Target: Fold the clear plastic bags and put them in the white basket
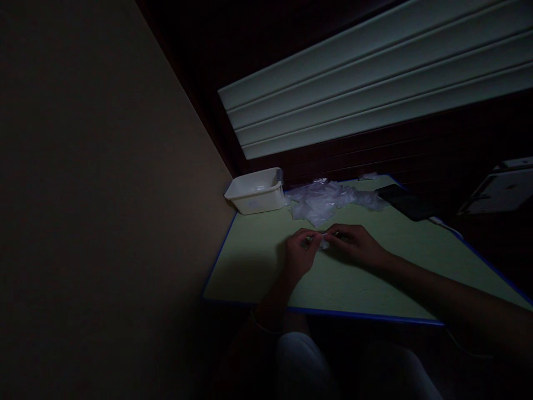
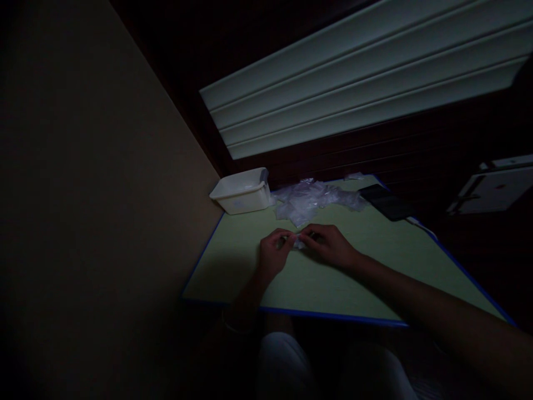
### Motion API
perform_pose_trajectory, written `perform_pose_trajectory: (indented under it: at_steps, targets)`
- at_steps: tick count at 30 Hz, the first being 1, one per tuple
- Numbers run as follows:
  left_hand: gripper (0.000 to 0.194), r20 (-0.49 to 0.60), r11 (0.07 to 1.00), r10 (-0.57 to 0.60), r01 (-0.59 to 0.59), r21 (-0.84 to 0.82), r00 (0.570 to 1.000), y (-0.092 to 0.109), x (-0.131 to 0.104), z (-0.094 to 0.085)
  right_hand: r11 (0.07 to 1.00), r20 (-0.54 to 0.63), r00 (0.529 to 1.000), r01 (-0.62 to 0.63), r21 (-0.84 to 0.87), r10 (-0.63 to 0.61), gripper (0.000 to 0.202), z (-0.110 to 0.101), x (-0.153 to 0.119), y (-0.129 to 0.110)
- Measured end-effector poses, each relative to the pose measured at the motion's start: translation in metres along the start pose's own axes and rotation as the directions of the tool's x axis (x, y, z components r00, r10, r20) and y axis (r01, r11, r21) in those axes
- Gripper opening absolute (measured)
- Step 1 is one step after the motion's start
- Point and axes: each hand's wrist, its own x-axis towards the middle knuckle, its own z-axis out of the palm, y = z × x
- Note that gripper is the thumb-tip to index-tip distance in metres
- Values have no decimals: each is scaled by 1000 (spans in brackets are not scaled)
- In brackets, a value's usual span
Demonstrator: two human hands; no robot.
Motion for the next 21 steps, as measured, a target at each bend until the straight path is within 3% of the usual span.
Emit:
perform_pose_trajectory:
  at_steps: [12, 21]
  targets:
    - [21, -4, 994, -72, 71, -80, 997, -12, 1, 0, 994, 71, 994, -85, 69, 80, 38, 6, -1, 9]
    - [21, 17, 984, -133, 134, -114, 991, -8, 1, 1, 973, 146, 979, -164, 166, 140, 42, 9, -1, 8]
